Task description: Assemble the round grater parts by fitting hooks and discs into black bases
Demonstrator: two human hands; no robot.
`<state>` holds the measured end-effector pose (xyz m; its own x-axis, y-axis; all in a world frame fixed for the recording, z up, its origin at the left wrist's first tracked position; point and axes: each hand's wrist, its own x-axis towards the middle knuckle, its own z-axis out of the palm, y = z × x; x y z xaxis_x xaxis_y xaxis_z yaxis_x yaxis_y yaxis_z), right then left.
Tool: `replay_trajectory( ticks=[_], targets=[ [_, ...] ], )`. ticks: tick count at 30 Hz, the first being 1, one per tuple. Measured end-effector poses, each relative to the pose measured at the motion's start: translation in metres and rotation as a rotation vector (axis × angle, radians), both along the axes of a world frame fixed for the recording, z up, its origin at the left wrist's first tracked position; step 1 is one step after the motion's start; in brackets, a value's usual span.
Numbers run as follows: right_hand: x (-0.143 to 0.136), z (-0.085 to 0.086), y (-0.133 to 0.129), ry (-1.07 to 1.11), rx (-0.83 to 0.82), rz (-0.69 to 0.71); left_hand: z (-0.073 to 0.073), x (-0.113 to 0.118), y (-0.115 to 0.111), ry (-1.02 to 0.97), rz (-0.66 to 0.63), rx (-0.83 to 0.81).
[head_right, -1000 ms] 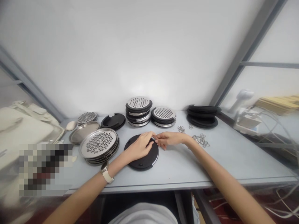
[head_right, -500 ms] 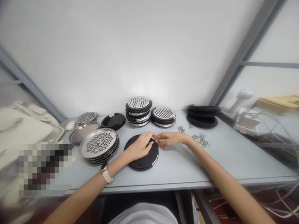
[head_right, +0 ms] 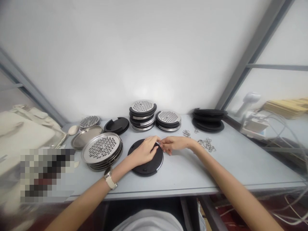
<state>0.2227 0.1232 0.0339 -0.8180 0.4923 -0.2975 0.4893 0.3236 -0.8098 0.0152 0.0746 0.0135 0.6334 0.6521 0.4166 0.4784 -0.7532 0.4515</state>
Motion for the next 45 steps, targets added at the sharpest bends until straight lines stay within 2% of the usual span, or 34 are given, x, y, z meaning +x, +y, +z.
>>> replay_trajectory(
  ticks=[16, 45],
  targets=[
    [-0.0011, 0.0014, -0.0010, -0.006, 0.016, -0.037, -0.0006, 0.0000, 0.0005, -0.003, -0.020, 0.003],
    [-0.0007, 0.0013, -0.0010, -0.009, 0.036, -0.022, -0.0036, 0.0003, 0.0017, -0.023, -0.030, 0.002]
  ],
)
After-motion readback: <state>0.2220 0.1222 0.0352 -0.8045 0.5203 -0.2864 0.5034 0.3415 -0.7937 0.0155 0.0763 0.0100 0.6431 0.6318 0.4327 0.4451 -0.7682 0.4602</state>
